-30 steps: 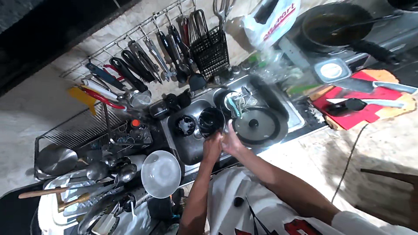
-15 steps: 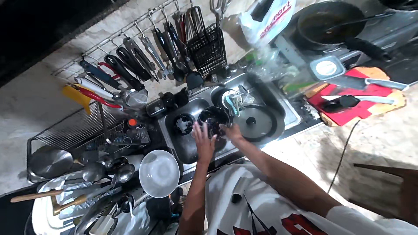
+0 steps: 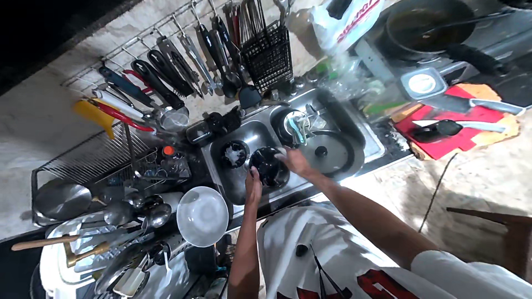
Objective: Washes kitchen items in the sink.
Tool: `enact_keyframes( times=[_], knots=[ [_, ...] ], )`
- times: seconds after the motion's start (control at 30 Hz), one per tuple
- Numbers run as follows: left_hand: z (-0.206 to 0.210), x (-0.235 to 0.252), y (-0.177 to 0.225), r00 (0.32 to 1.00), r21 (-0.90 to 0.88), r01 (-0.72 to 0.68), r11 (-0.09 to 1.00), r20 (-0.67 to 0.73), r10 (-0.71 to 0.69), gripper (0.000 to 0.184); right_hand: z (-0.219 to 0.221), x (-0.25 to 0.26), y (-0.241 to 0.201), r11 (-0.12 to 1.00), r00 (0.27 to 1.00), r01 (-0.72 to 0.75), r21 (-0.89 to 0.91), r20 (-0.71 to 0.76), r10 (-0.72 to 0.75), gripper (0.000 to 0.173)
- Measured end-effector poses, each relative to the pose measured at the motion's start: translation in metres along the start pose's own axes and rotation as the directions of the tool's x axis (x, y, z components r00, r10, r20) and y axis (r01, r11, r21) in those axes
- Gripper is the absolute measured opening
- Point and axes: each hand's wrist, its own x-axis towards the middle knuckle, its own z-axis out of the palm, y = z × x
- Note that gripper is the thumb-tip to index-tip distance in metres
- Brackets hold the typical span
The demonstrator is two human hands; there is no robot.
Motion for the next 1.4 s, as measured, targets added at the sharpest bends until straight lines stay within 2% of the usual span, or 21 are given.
enact_keyframes(
  times=[0.07, 0.13, 0.2, 0.33, 0.43, 0.53, 0.6, 0.67, 0.73, 0.77, 0.83, 0.9, 0.97, 1.0, 1.07, 1.13, 1.17, 1.2, 1.27, 1.3, 1.4],
  knots=[
    [-0.007, -0.002, 0.009, 0.997, 0.098, -0.045, 0.994, 0.062, 0.039, 0.065, 0.005, -0.003, -0.001, 0.968, 0.981, 0.168, -0.188, -0.067, -0.183, 0.04],
    [-0.008, -0.004, 0.012, 0.997, 0.089, -0.054, 0.995, 0.063, 0.049, 0.064, 0.012, -0.009, -0.002, 0.913, 0.956, 0.274, -0.302, -0.016, -0.292, 0.043],
    [-0.007, -0.004, 0.01, 0.999, 0.028, -0.016, 0.999, 0.051, 0.015, 0.065, 0.018, -0.013, -0.004, 0.882, 0.941, 0.338, -0.327, 0.089, -0.328, 0.051],
    [-0.001, -0.001, 0.001, 0.997, -0.061, -0.06, 0.996, 0.043, 0.063, 0.063, 0.026, -0.033, -0.006, 0.866, 0.885, 0.427, -0.261, 0.32, -0.339, 0.04],
    [0.007, 0.006, -0.01, 0.994, -0.139, -0.11, 0.984, 0.006, 0.112, 0.061, 0.04, -0.051, -0.012, 0.938, 0.871, 0.34, 0.062, 0.355, -0.339, 0.044],
    [0.023, 0.0, -0.013, 0.997, -0.243, -0.059, 0.968, 0.042, 0.072, 0.062, 0.043, -0.054, -0.042, 0.9, 0.931, 0.173, 0.401, 0.232, -0.283, 0.039],
    [0.032, -0.007, -0.008, 0.995, -0.233, -0.049, 0.971, 0.071, 0.067, 0.065, 0.043, -0.04, -0.05, 0.883, 0.985, 0.138, 0.448, 0.03, -0.169, 0.033],
    [0.038, -0.014, -0.004, 0.995, -0.207, -0.038, 0.977, 0.087, 0.057, 0.068, 0.043, -0.026, -0.053, 0.908, 0.994, 0.051, 0.417, -0.113, -0.004, 0.03],
    [0.039, -0.01, -0.006, 0.996, -0.222, -0.035, 0.974, 0.068, 0.051, 0.07, 0.044, -0.022, -0.056, 0.891, 0.997, -0.025, 0.453, -0.058, 0.058, 0.032],
    [0.036, -0.006, -0.009, 0.998, -0.24, -0.042, 0.97, 0.042, 0.054, 0.069, 0.045, -0.025, -0.055, 0.887, 0.999, -0.003, 0.462, 0.029, -0.012, 0.035],
    [0.019, 0.004, -0.012, 0.999, -0.232, -0.038, 0.972, -0.008, 0.037, 0.066, 0.039, -0.034, -0.047, 0.929, 0.956, 0.069, 0.363, 0.241, -0.165, 0.036],
    [-0.001, 0.007, -0.011, 1.0, -0.187, -0.011, 0.982, 0.0, 0.011, 0.062, 0.024, -0.038, -0.04, 0.983, 0.915, 0.169, 0.068, 0.36, -0.182, 0.04],
    [-0.002, 0.002, -0.01, 0.999, -0.171, 0.031, 0.985, 0.031, -0.026, 0.064, 0.015, -0.031, -0.038, 0.945, 0.932, 0.255, -0.204, 0.311, -0.185, 0.032],
    [0.001, 0.0, -0.01, 0.998, -0.18, 0.05, 0.982, 0.058, -0.04, 0.066, 0.022, -0.022, -0.036, 0.93, 0.947, 0.271, -0.248, 0.24, -0.212, 0.032],
    [0.01, 0.004, -0.013, 0.995, -0.214, 0.064, 0.975, 0.083, -0.047, 0.069, 0.038, -0.012, -0.043, 0.955, 0.944, 0.279, -0.105, 0.212, -0.252, 0.041],
    [0.01, 0.016, -0.024, 0.997, -0.279, 0.069, 0.958, 0.055, -0.056, 0.066, 0.052, -0.015, -0.051, 0.943, 0.899, 0.268, 0.198, 0.3, -0.319, 0.045],
    [0.005, 0.023, -0.03, 0.997, -0.306, 0.081, 0.949, 0.036, -0.074, 0.066, 0.055, -0.017, -0.053, 0.918, 0.854, 0.274, 0.286, 0.367, -0.369, 0.048],
    [-0.002, 0.028, -0.034, 0.995, -0.324, 0.104, 0.94, 0.024, -0.102, 0.068, 0.055, -0.021, -0.055, 0.906, 0.808, 0.298, 0.3, 0.426, -0.407, 0.053],
    [-0.011, 0.034, -0.041, 0.988, -0.343, 0.153, 0.927, 0.025, -0.154, 0.072, 0.053, -0.024, -0.053, 0.894, 0.743, 0.401, 0.199, 0.501, -0.445, 0.072],
    [-0.013, 0.035, -0.042, 0.983, -0.354, 0.18, 0.918, 0.028, -0.182, 0.074, 0.054, -0.023, -0.051, 0.887, 0.737, 0.439, 0.143, 0.506, -0.447, 0.07],
    [-0.007, 0.042, -0.042, 0.969, -0.394, 0.239, 0.888, 0.037, -0.245, 0.078, 0.063, -0.014, -0.052, 0.897, 0.794, 0.437, 0.059, 0.444, -0.416, 0.048]
  ],
)
